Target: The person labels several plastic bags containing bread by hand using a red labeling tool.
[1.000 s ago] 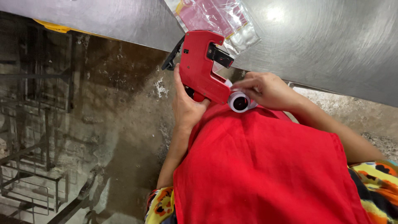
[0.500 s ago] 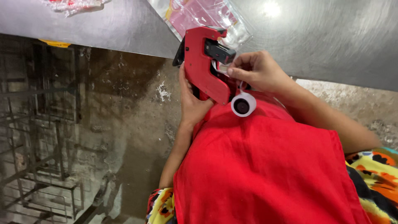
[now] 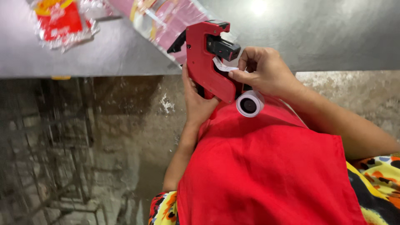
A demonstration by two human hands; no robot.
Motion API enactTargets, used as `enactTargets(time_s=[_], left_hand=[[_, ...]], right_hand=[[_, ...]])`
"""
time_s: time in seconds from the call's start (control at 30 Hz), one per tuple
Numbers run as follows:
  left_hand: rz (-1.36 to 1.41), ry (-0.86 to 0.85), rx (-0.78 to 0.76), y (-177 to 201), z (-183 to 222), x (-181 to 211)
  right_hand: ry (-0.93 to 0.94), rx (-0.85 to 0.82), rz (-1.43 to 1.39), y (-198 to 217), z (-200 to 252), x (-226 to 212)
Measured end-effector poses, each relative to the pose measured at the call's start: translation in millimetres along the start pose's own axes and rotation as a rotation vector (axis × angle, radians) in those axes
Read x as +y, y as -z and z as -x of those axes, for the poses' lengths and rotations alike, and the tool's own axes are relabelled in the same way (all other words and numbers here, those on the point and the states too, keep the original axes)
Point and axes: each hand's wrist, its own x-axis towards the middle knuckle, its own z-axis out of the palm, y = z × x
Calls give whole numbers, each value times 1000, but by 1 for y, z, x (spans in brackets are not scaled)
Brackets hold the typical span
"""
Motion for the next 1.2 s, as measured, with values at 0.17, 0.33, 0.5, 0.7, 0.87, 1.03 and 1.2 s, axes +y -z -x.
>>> enactTargets(time_s=[0.17,0.33,0.5,0.7,0.87,1.03,1.2], left_hand=[[-13,32,-51,-17,-16,6],[-230,-37,-86,-14,-25,19],[-144,-57,-166,-14,-26,9],[-4,19,-151,-11,-24,-11],[76,93,-140,-9,-21,-21],[7,29,-102,-13,-15,-18],[-83,-2,-45,-18,-13,-6]], right_hand=[[115,107,250,26,22,2],[94,173,234,41,39,5],[36,173,178,38,42,9],[67,154,163,30,38,-1],[67,136,230,24,22,-9],[118,177,161,17,15,-11],[211,195,254,18,12,-6]])
